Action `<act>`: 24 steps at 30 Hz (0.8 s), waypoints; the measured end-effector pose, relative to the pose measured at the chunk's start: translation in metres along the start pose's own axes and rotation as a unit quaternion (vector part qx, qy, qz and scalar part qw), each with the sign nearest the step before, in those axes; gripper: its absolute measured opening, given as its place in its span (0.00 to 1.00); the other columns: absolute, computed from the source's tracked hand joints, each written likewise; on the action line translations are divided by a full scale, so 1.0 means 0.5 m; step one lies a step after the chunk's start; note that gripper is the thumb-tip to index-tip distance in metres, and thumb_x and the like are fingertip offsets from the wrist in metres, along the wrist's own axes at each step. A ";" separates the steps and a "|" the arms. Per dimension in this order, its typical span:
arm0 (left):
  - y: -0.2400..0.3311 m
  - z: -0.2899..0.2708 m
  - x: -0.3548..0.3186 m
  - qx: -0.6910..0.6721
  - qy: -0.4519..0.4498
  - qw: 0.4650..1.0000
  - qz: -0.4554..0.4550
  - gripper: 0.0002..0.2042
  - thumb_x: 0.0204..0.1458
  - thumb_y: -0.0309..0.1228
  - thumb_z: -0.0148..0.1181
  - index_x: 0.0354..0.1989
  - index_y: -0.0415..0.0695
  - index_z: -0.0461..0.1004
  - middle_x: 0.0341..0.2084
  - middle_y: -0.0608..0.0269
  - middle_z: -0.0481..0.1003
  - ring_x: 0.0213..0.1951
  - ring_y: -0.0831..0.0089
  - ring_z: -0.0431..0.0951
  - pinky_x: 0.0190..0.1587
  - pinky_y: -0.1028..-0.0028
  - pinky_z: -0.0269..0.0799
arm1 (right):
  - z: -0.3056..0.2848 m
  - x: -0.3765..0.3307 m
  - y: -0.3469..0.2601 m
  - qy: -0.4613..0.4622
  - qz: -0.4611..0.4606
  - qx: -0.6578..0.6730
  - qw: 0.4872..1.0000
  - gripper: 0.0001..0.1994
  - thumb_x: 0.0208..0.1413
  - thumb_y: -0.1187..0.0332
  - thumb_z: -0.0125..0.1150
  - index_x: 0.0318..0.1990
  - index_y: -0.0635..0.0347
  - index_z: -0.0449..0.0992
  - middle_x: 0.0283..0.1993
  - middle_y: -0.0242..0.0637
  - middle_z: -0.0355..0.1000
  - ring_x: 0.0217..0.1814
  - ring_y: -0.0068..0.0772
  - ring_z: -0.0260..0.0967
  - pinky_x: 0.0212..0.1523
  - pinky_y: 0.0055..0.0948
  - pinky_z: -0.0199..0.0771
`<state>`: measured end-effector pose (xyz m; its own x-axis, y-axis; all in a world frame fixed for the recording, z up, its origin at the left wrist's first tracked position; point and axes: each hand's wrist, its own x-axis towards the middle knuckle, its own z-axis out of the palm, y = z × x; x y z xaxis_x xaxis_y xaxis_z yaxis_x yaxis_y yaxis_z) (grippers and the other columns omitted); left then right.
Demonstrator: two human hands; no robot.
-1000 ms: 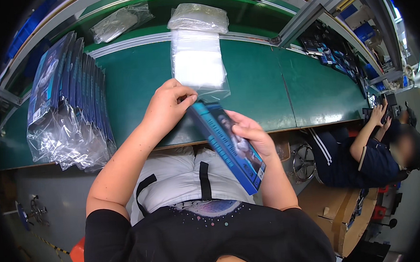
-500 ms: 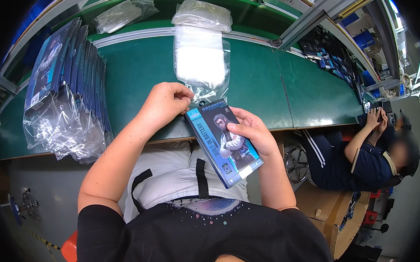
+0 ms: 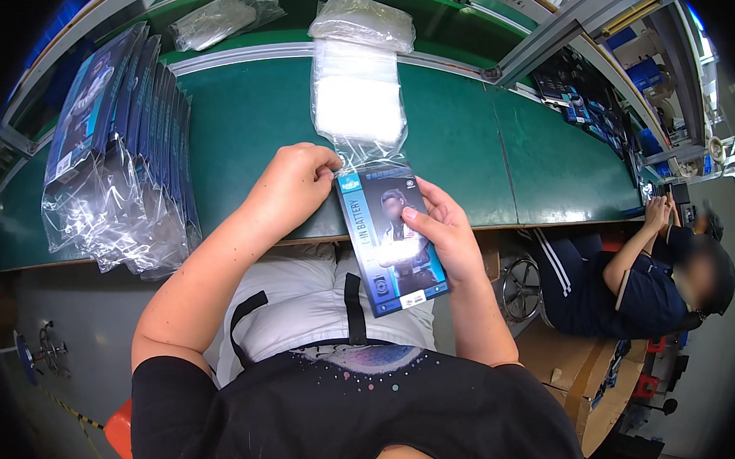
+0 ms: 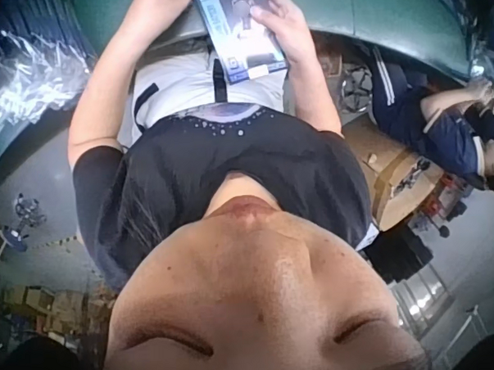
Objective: Packaging small boxed products into clear plastic bags on an assembly line.
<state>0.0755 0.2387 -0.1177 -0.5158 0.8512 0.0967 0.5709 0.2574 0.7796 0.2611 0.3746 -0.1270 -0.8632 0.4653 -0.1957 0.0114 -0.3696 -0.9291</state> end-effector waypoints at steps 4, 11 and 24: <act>0.008 0.022 -0.013 -0.025 0.065 0.996 0.052 0.08 0.48 0.18 0.54 0.37 0.38 0.74 0.27 0.57 0.72 0.27 0.69 0.74 0.32 0.73 0.71 | 0.021 -0.012 0.017 0.051 -0.076 -0.031 0.995 0.29 0.53 0.77 0.56 0.61 0.74 0.53 0.58 0.48 0.63 0.59 0.30 0.61 0.59 0.27 0.60; -0.004 0.054 -0.063 0.050 0.138 0.955 0.258 0.08 0.46 0.17 0.57 0.36 0.38 0.73 0.25 0.57 0.69 0.26 0.66 0.71 0.28 0.70 0.68 | 0.027 -0.023 -0.004 0.115 -0.014 -0.006 0.993 0.18 0.52 0.77 0.59 0.49 0.72 0.63 0.44 0.44 0.70 0.43 0.25 0.70 0.43 0.22 0.71; 0.057 0.049 -0.072 -0.665 -0.003 0.720 -0.200 0.15 0.50 0.27 0.61 0.45 0.35 0.70 0.38 0.57 0.75 0.39 0.71 0.77 0.42 0.71 0.74 | 0.032 -0.046 0.009 -0.020 -0.016 -0.019 1.000 0.11 0.49 0.78 0.63 0.39 0.69 0.70 0.39 0.38 0.73 0.37 0.18 0.70 0.35 0.19 0.71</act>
<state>0.1259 0.2266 -0.1139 -0.4639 0.8334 -0.3003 -0.7408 -0.1791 0.6474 0.2729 0.3493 -0.1217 -0.8827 0.4437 -0.1545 0.0022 -0.3249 -0.9457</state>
